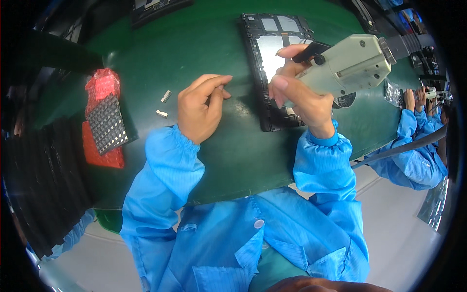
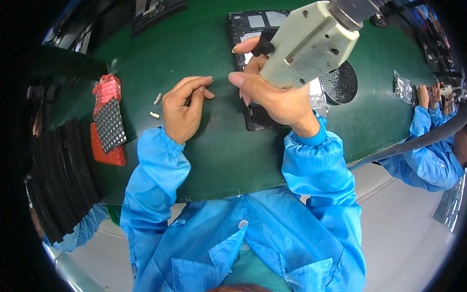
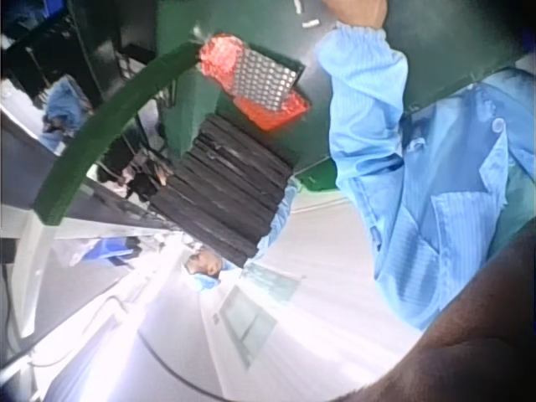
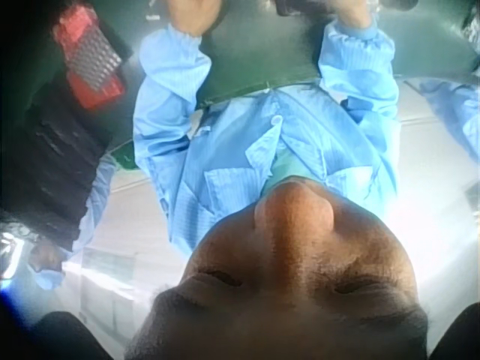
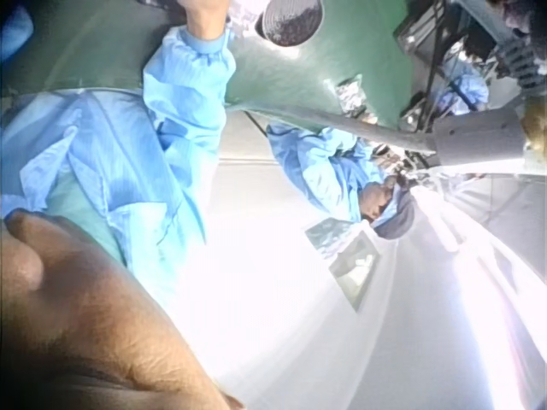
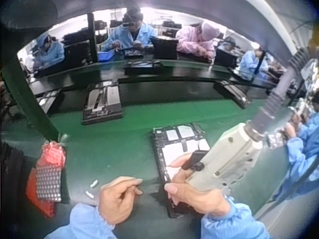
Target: Assembling internal components of a tablet screen using an electric screwdriver.
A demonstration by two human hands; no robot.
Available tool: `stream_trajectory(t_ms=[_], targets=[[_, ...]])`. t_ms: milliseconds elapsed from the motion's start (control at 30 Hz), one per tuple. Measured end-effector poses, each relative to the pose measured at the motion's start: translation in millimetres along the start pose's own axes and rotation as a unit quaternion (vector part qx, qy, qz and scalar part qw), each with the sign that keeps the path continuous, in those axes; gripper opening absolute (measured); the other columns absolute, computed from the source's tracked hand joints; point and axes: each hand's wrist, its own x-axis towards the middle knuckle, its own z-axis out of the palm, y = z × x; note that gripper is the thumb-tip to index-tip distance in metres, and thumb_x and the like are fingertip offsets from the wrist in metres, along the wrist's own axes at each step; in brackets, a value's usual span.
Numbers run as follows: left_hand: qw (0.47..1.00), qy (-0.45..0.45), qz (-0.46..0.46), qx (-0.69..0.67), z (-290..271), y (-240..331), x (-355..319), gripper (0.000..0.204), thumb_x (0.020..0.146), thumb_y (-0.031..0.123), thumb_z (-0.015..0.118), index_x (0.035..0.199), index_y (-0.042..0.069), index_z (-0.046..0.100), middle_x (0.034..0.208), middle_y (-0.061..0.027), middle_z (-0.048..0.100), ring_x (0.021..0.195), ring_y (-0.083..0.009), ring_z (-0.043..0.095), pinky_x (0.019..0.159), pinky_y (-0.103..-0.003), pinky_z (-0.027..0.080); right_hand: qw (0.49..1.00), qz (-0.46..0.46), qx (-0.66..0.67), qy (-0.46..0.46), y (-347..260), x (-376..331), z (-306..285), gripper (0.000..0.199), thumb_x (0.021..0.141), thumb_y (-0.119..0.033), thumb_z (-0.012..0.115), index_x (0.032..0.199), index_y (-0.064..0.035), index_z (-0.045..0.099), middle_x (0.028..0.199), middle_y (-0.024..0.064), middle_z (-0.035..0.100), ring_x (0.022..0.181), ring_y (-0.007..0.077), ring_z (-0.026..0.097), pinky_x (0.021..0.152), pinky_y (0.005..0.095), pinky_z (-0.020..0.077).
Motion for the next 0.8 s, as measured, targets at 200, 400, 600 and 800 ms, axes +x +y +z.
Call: stream_trajectory(t_ms=[200,400,600,800], targets=[[1.0,0.018,0.015,-0.002,2,-5,0,0.018,0.081,-0.008,0.048,0.093,-0.004,0.062,0.086,-0.0123,0.062,0.07,-0.0186,0.065,0.06,-0.026,0.051,1.0,-0.001,0.019,-0.002,1,0,2,0.032,0.077,0.004,0.065,0.106,0.0048,0.05,0.057,0.0019,0.053,0.05,0.008,0.051,0.046,0.0212,0.0389],[1.0,0.024,0.017,-0.004,2,-5,0,0.019,0.08,-0.008,0.049,0.092,-0.004,0.063,0.087,-0.0128,0.063,0.07,-0.0187,0.066,0.059,-0.026,0.051,0.998,-0.008,-0.055,-0.025,2,-4,2,0.03,0.077,0.005,0.064,0.103,0.0044,0.05,0.058,0.0008,0.051,0.051,0.0072,0.05,0.046,0.0207,0.038],[0.999,0.018,0.036,0.009,1,-6,1,0.018,0.08,-0.008,0.05,0.093,-0.004,0.063,0.089,-0.0132,0.063,0.07,-0.0189,0.065,0.059,-0.026,0.051,0.998,-0.024,-0.044,-0.027,5,-7,5,0.031,0.076,0.006,0.063,0.104,0.004,0.05,0.061,0.0019,0.053,0.052,0.0079,0.051,0.047,0.0209,0.0385],[0.978,0.018,0.149,0.148,7,7,-5,0.017,0.076,-0.002,0.059,0.092,-0.003,0.063,0.092,-0.0138,0.063,0.082,-0.0267,0.063,0.072,-0.033,0.051,0.989,-0.066,-0.031,0.127,-21,-4,-13,0.039,0.077,-0.001,0.054,0.114,0.0068,0.044,0.058,0.0052,0.045,0.048,0.0142,0.046,0.048,0.0307,0.04]])
